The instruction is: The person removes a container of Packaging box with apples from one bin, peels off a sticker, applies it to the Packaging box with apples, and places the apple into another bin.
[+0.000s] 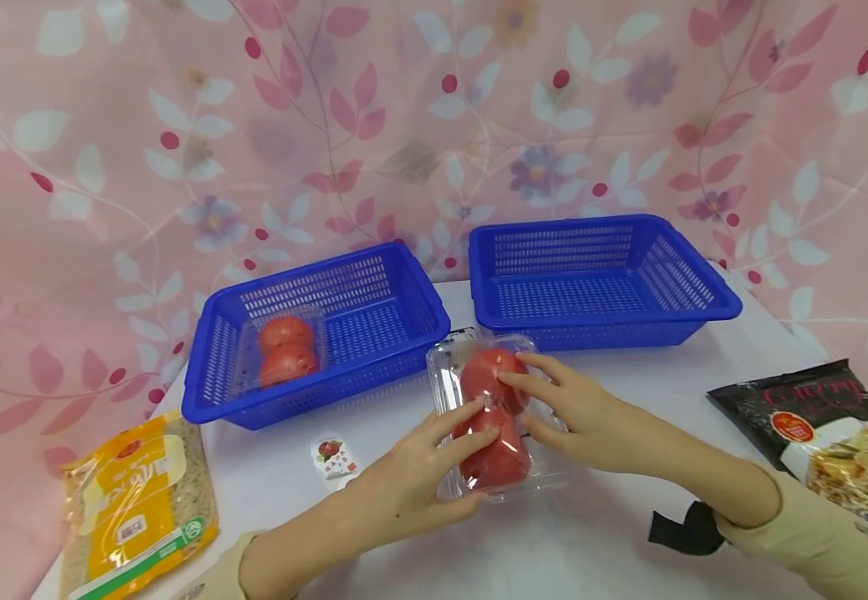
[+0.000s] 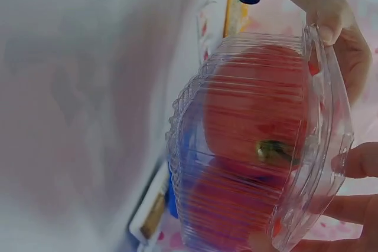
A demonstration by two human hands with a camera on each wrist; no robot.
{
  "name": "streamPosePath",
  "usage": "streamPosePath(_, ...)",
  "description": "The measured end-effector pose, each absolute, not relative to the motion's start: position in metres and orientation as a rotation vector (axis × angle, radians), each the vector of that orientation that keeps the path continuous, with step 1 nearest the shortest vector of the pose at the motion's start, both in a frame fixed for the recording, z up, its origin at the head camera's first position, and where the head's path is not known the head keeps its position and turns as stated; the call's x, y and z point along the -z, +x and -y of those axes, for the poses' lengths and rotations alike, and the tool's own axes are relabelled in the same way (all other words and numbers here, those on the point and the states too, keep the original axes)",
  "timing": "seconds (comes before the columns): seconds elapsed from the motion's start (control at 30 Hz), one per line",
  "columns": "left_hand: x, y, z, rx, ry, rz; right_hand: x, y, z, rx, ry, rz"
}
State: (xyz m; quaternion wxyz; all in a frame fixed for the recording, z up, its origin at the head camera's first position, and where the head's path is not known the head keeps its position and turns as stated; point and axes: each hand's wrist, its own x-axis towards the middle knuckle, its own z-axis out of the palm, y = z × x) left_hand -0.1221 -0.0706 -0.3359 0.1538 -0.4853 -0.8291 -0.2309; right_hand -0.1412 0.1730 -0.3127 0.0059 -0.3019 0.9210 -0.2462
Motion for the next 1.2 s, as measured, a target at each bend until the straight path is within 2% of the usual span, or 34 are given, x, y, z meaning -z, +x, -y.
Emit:
streamPosePath(0.23,0.355,-0.13,0.081,0.647,-1.433,2.432,0.331,-0.146,-0.169,0.805,-0.942,-2.812)
streamPosePath(0.53,0.363,-0.133,0.089,0.693,-1.359,2.609,0.349,-0.152,-0.165,0.806,-0.999,-2.791)
streamPosePath(1.2,0.37,-0.131,0.097,0.472,-1.338,2.739,0.363,-0.155,-0.164,0.713,-1.001,-2.83)
